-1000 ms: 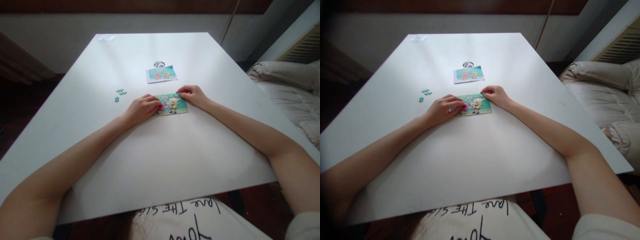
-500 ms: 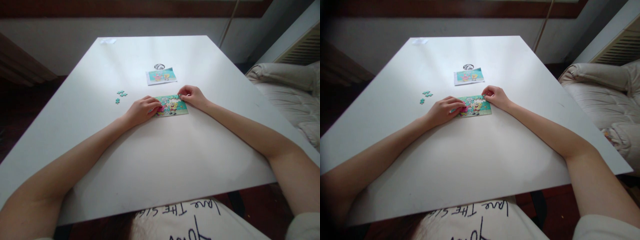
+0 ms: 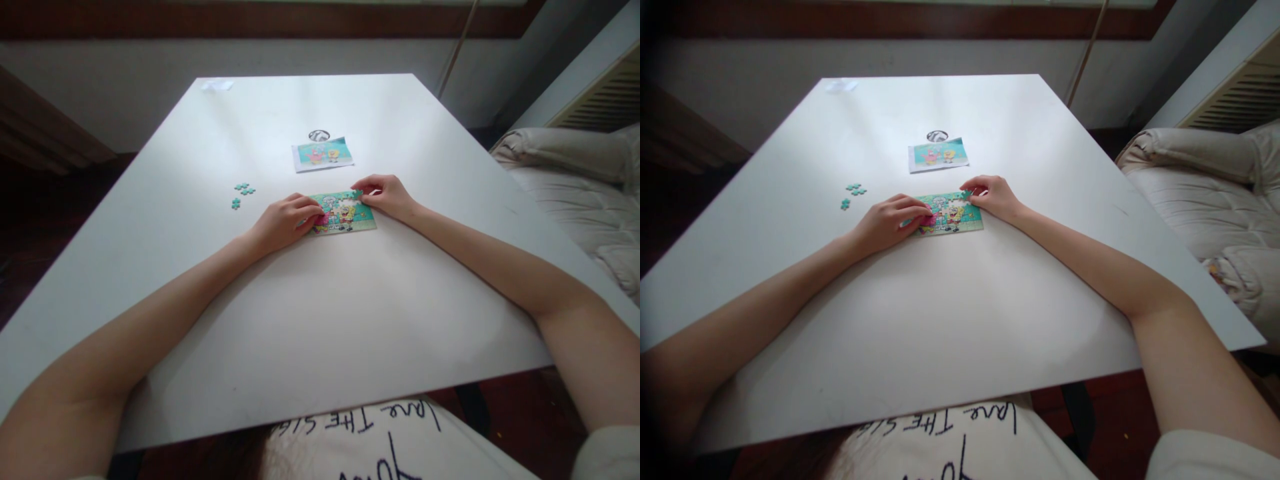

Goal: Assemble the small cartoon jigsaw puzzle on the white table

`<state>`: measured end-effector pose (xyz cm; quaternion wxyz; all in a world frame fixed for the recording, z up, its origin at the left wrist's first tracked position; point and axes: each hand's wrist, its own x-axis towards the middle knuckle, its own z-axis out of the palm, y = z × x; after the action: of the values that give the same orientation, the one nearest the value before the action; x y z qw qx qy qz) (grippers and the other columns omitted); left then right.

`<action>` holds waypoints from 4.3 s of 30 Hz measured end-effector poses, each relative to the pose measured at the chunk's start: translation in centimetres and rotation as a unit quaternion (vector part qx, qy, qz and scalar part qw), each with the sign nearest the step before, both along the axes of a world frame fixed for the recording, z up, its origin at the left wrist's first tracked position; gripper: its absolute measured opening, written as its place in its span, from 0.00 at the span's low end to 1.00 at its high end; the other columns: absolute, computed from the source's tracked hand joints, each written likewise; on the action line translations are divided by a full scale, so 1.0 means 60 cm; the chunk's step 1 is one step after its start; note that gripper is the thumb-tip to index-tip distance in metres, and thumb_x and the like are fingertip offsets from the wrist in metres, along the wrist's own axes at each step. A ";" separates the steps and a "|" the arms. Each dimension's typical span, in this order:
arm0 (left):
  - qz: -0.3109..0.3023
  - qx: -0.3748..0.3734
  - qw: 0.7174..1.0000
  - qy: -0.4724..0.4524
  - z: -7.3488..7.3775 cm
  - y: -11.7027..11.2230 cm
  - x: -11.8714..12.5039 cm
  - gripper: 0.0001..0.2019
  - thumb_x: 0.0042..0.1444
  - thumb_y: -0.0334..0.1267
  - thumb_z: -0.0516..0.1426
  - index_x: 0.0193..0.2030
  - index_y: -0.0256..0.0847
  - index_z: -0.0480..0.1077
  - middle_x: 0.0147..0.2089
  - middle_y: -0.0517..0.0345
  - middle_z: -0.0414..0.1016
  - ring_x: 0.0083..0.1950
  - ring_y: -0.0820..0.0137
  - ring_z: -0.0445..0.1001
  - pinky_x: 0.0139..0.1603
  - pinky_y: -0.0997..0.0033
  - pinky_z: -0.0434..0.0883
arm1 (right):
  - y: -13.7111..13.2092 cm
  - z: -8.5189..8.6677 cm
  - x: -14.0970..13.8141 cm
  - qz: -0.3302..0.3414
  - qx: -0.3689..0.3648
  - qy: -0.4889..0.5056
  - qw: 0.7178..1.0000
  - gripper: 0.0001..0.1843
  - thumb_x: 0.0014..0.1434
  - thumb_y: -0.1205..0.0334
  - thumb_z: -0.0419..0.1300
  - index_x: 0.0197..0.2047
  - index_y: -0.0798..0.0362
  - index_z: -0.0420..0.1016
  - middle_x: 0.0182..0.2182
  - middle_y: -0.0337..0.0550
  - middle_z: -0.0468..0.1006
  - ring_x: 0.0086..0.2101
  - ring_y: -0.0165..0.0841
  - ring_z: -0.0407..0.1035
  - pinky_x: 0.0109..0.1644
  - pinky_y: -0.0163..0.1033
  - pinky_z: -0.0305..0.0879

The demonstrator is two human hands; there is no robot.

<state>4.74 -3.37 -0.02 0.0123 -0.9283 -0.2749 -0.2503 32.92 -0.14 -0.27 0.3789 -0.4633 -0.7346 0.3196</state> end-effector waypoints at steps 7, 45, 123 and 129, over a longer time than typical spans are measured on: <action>-0.003 -0.001 1.000 -0.002 0.003 -0.001 0.000 0.14 0.69 0.39 0.50 0.47 0.42 0.78 0.46 0.53 0.81 0.47 0.68 0.77 0.48 0.69 0.74 | 0.001 -0.002 0.001 0.001 0.011 -0.009 1.000 0.15 0.48 0.66 0.65 0.40 0.55 0.84 0.37 0.43 0.83 0.32 0.29 0.72 0.41 0.37 0.72; 0.008 -0.002 1.000 0.007 0.004 -0.001 0.002 0.16 0.69 0.40 0.49 0.47 0.42 0.78 0.46 0.54 0.81 0.47 0.68 0.77 0.48 0.69 0.74 | -0.004 0.005 -0.002 0.009 -0.002 -0.028 1.000 0.15 0.52 0.56 0.67 0.41 0.54 0.84 0.34 0.43 0.83 0.30 0.29 0.67 0.38 0.37 0.65; 0.007 -0.008 1.000 0.004 0.005 -0.002 0.002 0.15 0.69 0.40 0.50 0.47 0.42 0.78 0.46 0.54 0.81 0.47 0.68 0.77 0.48 0.69 0.74 | -0.005 0.006 -0.005 0.014 0.013 -0.056 0.998 0.11 0.52 0.63 0.61 0.37 0.55 0.81 0.32 0.41 0.81 0.29 0.29 0.66 0.38 0.37 0.65; 0.006 -0.015 1.000 0.003 0.002 -0.001 0.002 0.16 0.69 0.40 0.49 0.47 0.42 0.78 0.47 0.53 0.81 0.48 0.68 0.77 0.49 0.68 0.74 | -0.007 0.009 -0.007 0.015 0.011 -0.058 0.998 0.10 0.52 0.64 0.61 0.37 0.56 0.81 0.32 0.42 0.81 0.29 0.28 0.66 0.38 0.37 0.65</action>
<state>4.84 -3.45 0.08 0.0009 -0.9273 -0.2844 -0.2433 32.51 -0.56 0.28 0.3359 -0.4659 -0.7657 0.2894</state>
